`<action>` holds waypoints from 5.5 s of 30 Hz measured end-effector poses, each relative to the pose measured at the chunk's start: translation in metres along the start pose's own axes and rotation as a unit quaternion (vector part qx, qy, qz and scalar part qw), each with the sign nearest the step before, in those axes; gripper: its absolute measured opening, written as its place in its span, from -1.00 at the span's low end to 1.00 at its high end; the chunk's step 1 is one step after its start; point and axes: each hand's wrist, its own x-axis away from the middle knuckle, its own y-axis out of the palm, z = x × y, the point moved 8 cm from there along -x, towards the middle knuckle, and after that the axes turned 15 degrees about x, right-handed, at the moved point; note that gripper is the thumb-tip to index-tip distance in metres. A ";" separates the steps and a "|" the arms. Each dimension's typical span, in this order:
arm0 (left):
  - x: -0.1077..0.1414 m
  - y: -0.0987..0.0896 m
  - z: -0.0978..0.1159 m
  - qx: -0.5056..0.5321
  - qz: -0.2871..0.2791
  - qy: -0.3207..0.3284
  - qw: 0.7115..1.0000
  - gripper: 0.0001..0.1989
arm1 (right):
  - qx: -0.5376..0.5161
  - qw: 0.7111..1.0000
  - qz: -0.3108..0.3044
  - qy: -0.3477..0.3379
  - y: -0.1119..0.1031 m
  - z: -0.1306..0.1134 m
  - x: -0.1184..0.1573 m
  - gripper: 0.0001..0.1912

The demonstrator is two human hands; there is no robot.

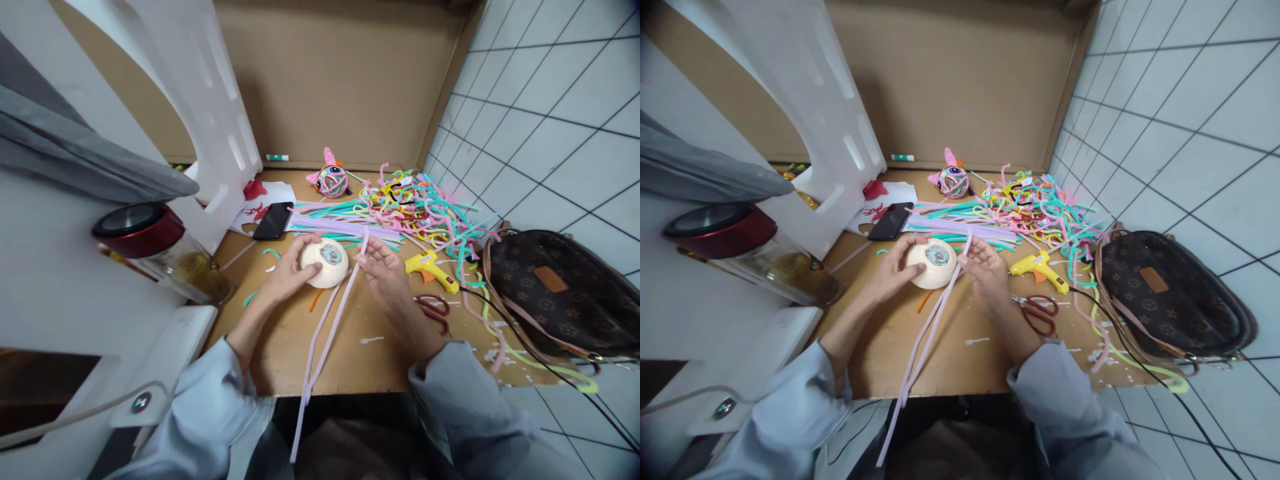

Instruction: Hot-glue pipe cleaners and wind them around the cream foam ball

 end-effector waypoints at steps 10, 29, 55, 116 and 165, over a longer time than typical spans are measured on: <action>0.001 0.000 -0.002 -0.012 0.002 -0.007 1.000 -0.48 | 0.189 0.976 0.044 -0.102 -0.005 -0.037 0.007 -0.80; 0.000 -0.002 -0.006 -0.018 0.009 0.004 1.000 -0.48 | 0.000 0.996 -0.008 -0.086 -0.009 -0.040 -0.002 -0.62; 0.002 0.004 0.002 -0.048 0.007 0.009 0.999 -0.53 | 0.389 0.836 0.063 -0.382 0.024 -0.039 0.031 -0.89; 0.006 0.008 0.015 0.000 -0.012 0.050 0.999 -0.70 | 0.600 0.562 0.046 -0.568 0.075 -0.054 0.072 -0.74; 0.011 0.017 0.029 -0.158 -0.052 0.108 0.980 -0.75 | 0.552 0.682 0.028 -0.478 0.060 -0.040 0.053 -0.73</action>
